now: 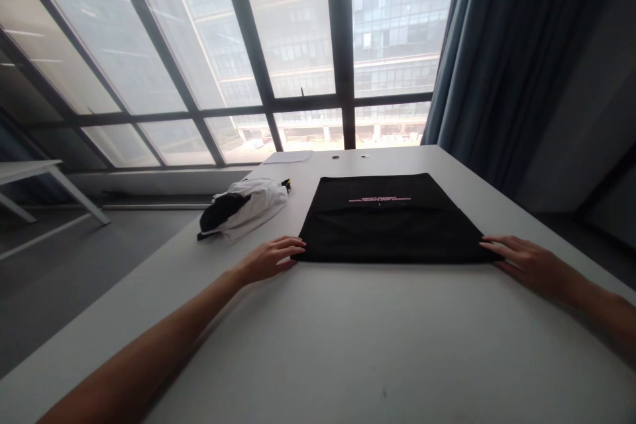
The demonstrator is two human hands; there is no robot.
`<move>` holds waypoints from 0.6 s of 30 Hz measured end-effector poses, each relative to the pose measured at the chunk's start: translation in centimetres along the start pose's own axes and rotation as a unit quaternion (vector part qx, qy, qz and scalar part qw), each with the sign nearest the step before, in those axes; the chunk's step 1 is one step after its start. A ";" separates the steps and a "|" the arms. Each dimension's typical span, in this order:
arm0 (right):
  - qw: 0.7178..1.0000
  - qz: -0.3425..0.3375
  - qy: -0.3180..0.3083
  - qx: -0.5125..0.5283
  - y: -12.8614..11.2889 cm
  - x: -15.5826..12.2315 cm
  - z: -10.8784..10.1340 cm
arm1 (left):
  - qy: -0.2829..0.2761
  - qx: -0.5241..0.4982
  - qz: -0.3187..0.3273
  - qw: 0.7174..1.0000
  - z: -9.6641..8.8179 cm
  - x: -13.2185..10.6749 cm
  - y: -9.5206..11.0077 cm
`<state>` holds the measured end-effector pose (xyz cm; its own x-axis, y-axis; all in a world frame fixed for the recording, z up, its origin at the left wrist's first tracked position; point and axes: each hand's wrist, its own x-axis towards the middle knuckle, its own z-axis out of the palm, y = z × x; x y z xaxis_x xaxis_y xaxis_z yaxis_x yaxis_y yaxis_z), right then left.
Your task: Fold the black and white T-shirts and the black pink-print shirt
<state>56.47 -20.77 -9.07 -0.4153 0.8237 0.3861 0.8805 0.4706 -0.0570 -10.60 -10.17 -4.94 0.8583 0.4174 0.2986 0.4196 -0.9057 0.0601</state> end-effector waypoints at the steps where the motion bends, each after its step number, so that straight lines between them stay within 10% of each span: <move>1: 1.000 -0.008 0.004 -0.010 -0.1 -0.1 -0.2 | 0.001 0.007 0.001 1.000 0.1 0.0 0.0; 18: 0.991 -0.088 0.037 -0.091 -0.4 0.0 -0.3 | 0.011 0.022 -0.011 1.000 1.0 0.0 -0.6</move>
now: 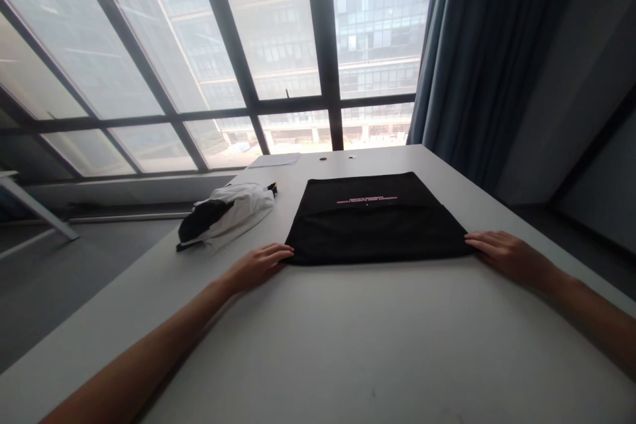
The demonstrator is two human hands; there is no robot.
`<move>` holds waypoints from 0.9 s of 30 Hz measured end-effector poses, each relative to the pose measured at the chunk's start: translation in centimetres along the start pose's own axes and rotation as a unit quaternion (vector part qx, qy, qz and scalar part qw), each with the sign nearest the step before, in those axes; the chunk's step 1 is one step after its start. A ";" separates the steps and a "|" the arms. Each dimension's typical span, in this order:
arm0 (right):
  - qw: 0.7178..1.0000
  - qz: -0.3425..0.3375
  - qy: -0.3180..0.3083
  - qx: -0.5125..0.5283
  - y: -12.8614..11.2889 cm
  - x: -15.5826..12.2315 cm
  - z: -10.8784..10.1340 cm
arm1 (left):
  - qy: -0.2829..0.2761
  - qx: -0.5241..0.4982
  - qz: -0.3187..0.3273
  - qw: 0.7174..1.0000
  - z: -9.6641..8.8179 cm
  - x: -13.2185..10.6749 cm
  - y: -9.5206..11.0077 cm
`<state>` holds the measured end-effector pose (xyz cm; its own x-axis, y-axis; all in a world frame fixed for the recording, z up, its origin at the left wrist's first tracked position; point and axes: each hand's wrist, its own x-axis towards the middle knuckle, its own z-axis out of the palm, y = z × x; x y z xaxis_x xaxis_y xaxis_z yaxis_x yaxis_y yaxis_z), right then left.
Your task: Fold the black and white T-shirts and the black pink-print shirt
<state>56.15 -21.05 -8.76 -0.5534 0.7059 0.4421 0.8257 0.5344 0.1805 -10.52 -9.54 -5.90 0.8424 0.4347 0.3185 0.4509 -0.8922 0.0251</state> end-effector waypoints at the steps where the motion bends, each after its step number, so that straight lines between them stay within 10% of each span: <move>1: 1.000 -0.002 0.000 -0.003 -0.1 0.0 -0.1 | -0.002 -0.001 0.011 1.000 0.0 -0.1 -0.1; 11: 0.997 0.039 0.036 0.064 -1.1 -0.8 -1.6 | 0.042 -0.019 0.021 0.999 -1.3 -0.8 0.6; 27: 0.885 0.286 0.018 0.367 -2.9 -4.3 -10.4 | -0.056 -0.230 -0.125 0.963 -12.0 -2.7 5.3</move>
<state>57.27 -30.42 -2.04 -0.0537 0.9504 0.3063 0.6697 0.2618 -0.6950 -13.92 -16.91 4.78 0.7627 0.6306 0.1434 0.4875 -0.7063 0.5133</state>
